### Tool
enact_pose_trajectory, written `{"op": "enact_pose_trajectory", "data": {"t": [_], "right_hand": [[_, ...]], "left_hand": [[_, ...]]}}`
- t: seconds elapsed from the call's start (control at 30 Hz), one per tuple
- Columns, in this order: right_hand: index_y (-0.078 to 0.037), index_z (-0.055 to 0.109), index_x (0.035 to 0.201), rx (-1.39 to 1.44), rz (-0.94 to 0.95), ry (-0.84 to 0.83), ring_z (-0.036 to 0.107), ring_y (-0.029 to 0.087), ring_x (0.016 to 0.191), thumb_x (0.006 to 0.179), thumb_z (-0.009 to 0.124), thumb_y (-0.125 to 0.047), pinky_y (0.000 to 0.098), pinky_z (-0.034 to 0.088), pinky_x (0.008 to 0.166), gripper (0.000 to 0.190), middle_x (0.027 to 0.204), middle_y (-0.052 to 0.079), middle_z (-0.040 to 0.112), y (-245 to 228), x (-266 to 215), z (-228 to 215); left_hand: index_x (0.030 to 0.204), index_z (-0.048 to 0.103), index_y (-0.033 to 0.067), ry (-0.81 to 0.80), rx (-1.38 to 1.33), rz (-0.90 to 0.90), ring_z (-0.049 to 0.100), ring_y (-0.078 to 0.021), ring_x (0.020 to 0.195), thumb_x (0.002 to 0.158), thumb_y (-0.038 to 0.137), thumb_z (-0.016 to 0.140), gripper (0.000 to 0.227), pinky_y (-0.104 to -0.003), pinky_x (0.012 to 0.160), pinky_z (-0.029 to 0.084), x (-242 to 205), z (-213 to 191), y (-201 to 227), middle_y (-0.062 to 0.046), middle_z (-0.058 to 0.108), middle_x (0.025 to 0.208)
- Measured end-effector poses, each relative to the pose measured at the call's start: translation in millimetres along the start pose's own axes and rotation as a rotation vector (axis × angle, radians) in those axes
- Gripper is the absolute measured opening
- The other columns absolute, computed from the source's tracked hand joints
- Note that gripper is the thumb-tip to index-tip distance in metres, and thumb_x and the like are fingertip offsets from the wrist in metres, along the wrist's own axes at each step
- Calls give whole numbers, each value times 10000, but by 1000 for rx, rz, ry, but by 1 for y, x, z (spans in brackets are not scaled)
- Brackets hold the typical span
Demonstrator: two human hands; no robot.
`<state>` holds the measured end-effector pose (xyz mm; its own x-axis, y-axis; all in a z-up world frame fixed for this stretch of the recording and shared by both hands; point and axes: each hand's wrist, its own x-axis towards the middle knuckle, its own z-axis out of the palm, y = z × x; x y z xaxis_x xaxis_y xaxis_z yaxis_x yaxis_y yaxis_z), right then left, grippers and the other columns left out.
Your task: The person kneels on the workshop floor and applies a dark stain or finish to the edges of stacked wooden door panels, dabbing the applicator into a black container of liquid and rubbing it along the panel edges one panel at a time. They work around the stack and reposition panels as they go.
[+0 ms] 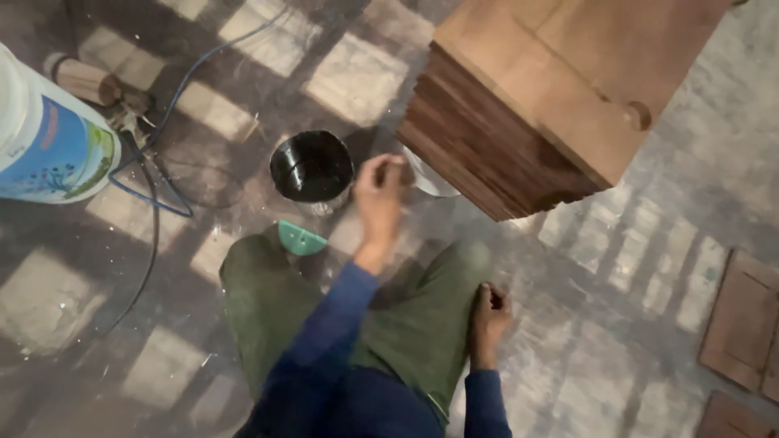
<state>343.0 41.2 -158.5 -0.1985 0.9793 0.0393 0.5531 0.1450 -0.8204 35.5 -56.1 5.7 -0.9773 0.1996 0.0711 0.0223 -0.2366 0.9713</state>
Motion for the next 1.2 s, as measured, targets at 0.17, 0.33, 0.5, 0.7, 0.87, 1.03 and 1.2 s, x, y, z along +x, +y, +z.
{"op": "enact_pose_trajectory", "data": {"t": [0.17, 0.33, 0.5, 0.7, 0.87, 1.03, 1.2], "right_hand": [[-7, 743, 1088, 14, -19, -13, 669, 182, 855, 965, 701, -237, 345, 535, 797, 264, 975, 108, 739, -25, -6, -4], [7, 731, 1078, 94, 1, -35, 677, 181, 856, 959, 686, -230, 336, 536, 800, 269, 972, 117, 746, -30, -7, 1], [9, 737, 1085, 69, 39, -1, 663, 200, 835, 964, 695, -255, 340, 531, 787, 294, 945, 132, 742, -13, -3, 4], [9, 739, 1062, 30, 23, 3, 691, 230, 881, 942, 692, -250, 358, 534, 813, 289, 1013, 140, 752, -43, -9, -1], [2, 749, 1045, 72, -30, -2, 690, 236, 882, 947, 689, -232, 362, 536, 829, 261, 996, 134, 760, -51, -13, -3], [-6, 746, 1052, 35, -53, 51, 690, 196, 854, 938, 704, -219, 339, 536, 806, 245, 971, 114, 754, -24, 0, 0], [10, 659, 1021, 189, -247, 130, 545, 160, 833, 1070, 674, -172, 334, 469, 751, 190, 924, 66, 633, -121, 56, -59]], "left_hand": [[1204, 687, -35, 60, -304, -380, 664, -164, 973, 868, 105, 802, 381, -295, 814, 595, -4, -86, -76, -74, 699, 1117], [1309, 630, -59, 38, -349, -507, 681, -187, 990, 808, -39, 800, 529, -321, 830, 600, -43, -162, -125, -126, 659, 1219], [1355, 601, 3, -58, -368, -547, 716, -216, 971, 871, -23, 701, 495, -346, 807, 637, -44, -147, -29, -94, 662, 1251], [1383, 628, 31, -248, -114, -281, 641, -136, 865, 920, 48, 699, 469, -295, 725, 593, -11, -79, 52, -94, 691, 1248], [1340, 665, -14, -324, -241, -147, 647, -97, 881, 952, 67, 738, 404, -254, 742, 583, 7, -36, 90, -89, 707, 1164], [1259, 737, -50, -331, -140, -57, 654, -104, 824, 964, 76, 774, 324, -236, 715, 548, 3, -15, 122, -94, 737, 1047], [1294, 680, -8, -430, -70, 149, 663, -60, 948, 981, 107, 696, 333, -220, 752, 552, 0, -1, 149, -33, 714, 1210]]}}
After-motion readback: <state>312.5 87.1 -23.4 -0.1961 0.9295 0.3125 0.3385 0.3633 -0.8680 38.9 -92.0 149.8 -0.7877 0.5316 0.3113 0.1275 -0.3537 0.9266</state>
